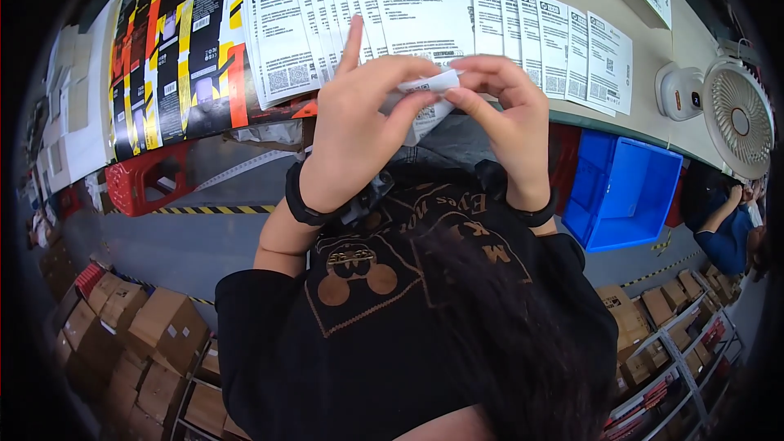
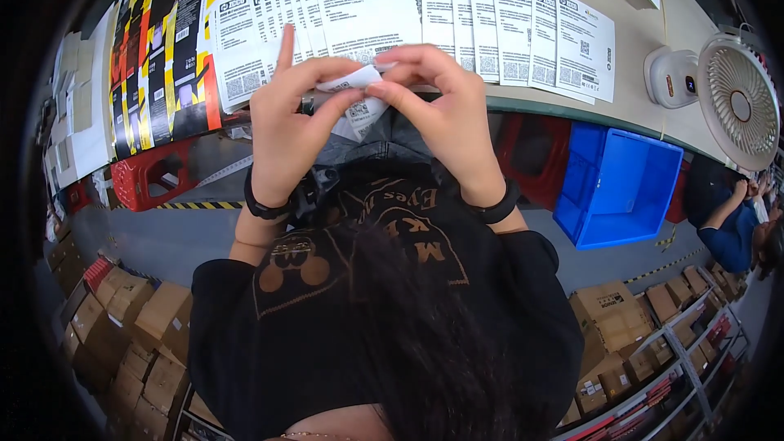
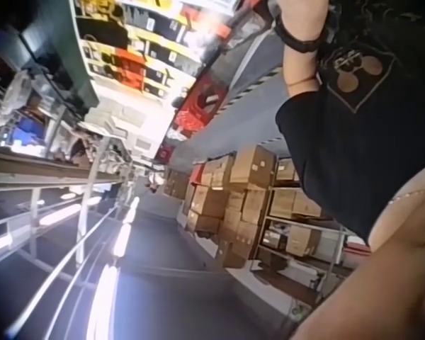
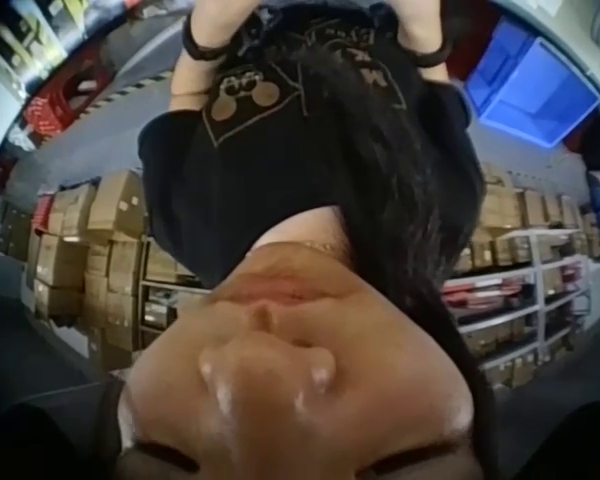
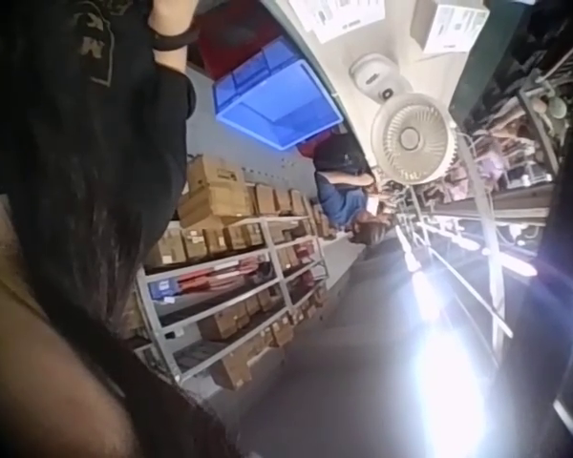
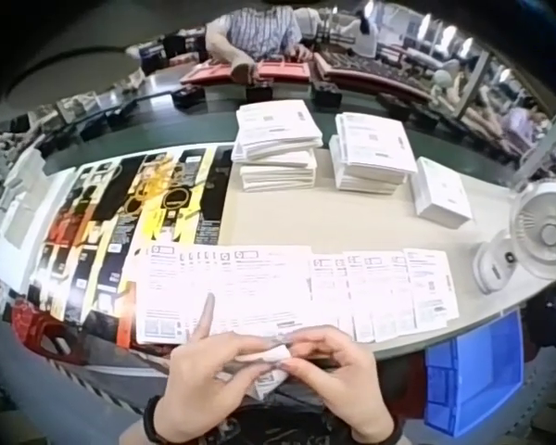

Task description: The person peels small stickers from a roll and applies them to paper documents by hand. This process is repeated for several documents before they are gathered into a stack and moved to the side.

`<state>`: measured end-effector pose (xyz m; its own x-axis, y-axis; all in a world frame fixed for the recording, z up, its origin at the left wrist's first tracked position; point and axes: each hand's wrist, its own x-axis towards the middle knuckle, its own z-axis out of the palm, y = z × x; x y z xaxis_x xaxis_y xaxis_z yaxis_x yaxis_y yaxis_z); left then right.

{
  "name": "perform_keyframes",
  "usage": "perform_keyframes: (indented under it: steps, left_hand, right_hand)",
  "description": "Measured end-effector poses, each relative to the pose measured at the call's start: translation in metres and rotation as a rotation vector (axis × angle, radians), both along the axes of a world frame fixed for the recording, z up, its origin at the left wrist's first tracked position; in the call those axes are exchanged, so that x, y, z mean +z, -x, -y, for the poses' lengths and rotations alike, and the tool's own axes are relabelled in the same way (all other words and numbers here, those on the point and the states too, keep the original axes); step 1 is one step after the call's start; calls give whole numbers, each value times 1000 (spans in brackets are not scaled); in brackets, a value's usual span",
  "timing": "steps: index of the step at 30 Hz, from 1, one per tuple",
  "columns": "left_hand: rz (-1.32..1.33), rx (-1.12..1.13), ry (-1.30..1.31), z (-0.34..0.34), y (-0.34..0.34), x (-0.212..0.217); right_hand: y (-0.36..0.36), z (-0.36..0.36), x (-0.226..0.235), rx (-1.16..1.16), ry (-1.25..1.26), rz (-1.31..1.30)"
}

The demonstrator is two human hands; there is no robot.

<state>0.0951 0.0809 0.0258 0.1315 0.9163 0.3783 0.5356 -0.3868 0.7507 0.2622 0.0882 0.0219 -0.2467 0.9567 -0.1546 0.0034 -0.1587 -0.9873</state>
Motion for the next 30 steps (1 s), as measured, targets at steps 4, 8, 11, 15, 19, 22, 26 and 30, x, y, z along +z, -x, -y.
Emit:
perform_keyframes:
  steps: [4, 8, 11, 15, 19, 22, 26, 30]
  left_hand:
    - [2, -109, 127, 0, 5, -3]
    - [45, -150, 274, 1, 4, -1]
    - [146, -102, 289, 1, 1, -2]
    - [110, -63, 183, -2, 1, -3]
    - [36, 180, -75, -8, -10, 2]
    - [114, -66, 157, -7, 1, -4]
    - [153, -37, 169, -9, 1, -8]
    - [116, -90, 182, -8, 5, -9]
  right_hand:
    - [-6, -7, -11, 10, -208, -73]
    - [-7, -10, -17, -198, -328, -111]
    - [-1, -9, -9, -182, -163, -289]
    - [-7, -6, -15, -49, -26, -282]
    - [-3, -4, -13, -8, -53, -172]
    - [0, -4, -13, -43, -70, -170]
    - [1, -8, -16, -89, -72, -205]
    - [0, -9, -15, -104, -138, -164]
